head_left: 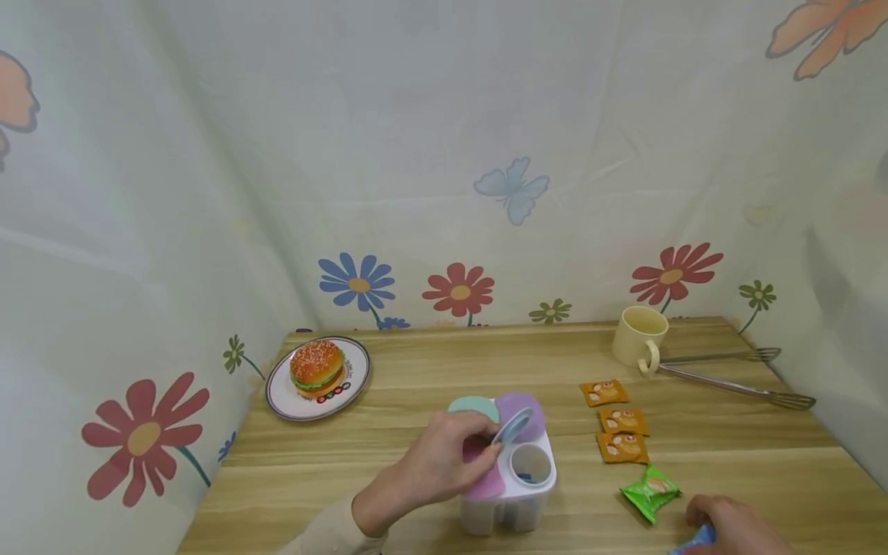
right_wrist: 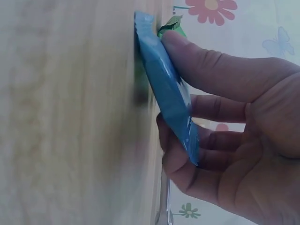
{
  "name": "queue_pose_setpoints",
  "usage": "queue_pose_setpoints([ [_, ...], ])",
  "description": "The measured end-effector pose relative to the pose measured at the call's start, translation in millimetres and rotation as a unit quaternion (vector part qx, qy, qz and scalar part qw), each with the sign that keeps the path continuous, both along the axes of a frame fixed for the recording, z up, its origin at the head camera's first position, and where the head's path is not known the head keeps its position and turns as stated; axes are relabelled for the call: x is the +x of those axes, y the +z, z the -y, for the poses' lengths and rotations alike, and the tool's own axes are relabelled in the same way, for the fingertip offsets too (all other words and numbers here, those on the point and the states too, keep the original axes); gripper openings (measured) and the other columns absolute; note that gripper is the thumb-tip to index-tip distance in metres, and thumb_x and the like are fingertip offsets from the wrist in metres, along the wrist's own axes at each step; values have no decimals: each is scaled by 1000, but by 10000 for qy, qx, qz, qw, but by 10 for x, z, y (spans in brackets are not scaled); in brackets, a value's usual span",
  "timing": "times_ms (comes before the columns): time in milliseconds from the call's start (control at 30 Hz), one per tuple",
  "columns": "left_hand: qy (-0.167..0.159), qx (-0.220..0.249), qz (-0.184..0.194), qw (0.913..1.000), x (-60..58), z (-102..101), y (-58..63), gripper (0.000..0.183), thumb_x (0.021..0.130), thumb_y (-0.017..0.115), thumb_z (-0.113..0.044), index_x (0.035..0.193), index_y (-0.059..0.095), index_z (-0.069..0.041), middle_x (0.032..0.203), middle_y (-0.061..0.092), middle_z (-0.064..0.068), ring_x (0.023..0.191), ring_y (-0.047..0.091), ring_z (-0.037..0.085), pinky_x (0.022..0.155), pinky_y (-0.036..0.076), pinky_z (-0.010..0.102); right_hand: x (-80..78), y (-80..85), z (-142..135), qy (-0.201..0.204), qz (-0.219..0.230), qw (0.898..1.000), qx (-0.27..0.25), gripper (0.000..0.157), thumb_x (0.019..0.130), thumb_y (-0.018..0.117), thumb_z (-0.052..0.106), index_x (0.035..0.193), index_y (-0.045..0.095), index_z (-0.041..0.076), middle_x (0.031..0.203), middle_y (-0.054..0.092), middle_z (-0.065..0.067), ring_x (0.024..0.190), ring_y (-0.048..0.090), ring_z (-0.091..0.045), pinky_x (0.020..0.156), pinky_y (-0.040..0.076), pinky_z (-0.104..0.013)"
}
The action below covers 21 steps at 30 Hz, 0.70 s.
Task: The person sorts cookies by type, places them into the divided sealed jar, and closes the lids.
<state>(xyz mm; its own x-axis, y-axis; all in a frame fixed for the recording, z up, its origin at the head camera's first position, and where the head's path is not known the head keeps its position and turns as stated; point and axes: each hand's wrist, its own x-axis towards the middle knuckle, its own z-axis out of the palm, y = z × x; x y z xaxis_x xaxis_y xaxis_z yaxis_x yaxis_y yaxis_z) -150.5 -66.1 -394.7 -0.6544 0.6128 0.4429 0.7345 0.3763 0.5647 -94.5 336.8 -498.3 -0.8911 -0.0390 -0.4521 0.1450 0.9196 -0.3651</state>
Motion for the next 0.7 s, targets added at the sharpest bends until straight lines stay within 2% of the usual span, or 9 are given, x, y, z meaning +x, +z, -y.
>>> queue_pose_setpoints([
  [133,42,-65,93,9999,12,-2,13,9,85,73,-12,93,71,-10,85,68,-3,77,56,-2,71,50,10,10,24,18,-44,-209,9998,-46,45,71,84,39,99,64,10,91,64,3,80,56,-16,69,49,-36],
  [367,44,-72,138,9999,13,-5,22,9,85,73,-11,94,71,-10,86,68,-3,77,57,-2,72,51,11,33,74,41,-140,-292,9995,-33,41,71,83,40,95,65,12,87,63,4,75,52,-15,66,45,-32],
  [533,32,-66,132,9999,12,-6,24,9,85,73,-11,94,71,-10,86,68,-3,77,57,-2,72,51,11,45,103,45,-32,-602,9982,-12,29,73,83,31,90,66,16,86,63,6,75,51,-14,66,46,-32],
  [700,55,-113,188,9997,20,-3,25,9,86,73,-12,94,71,-11,86,68,-4,77,56,-2,72,51,11,58,147,34,248,-910,9955,-57,25,75,81,30,92,67,18,88,63,7,77,54,-10,67,49,-30],
])
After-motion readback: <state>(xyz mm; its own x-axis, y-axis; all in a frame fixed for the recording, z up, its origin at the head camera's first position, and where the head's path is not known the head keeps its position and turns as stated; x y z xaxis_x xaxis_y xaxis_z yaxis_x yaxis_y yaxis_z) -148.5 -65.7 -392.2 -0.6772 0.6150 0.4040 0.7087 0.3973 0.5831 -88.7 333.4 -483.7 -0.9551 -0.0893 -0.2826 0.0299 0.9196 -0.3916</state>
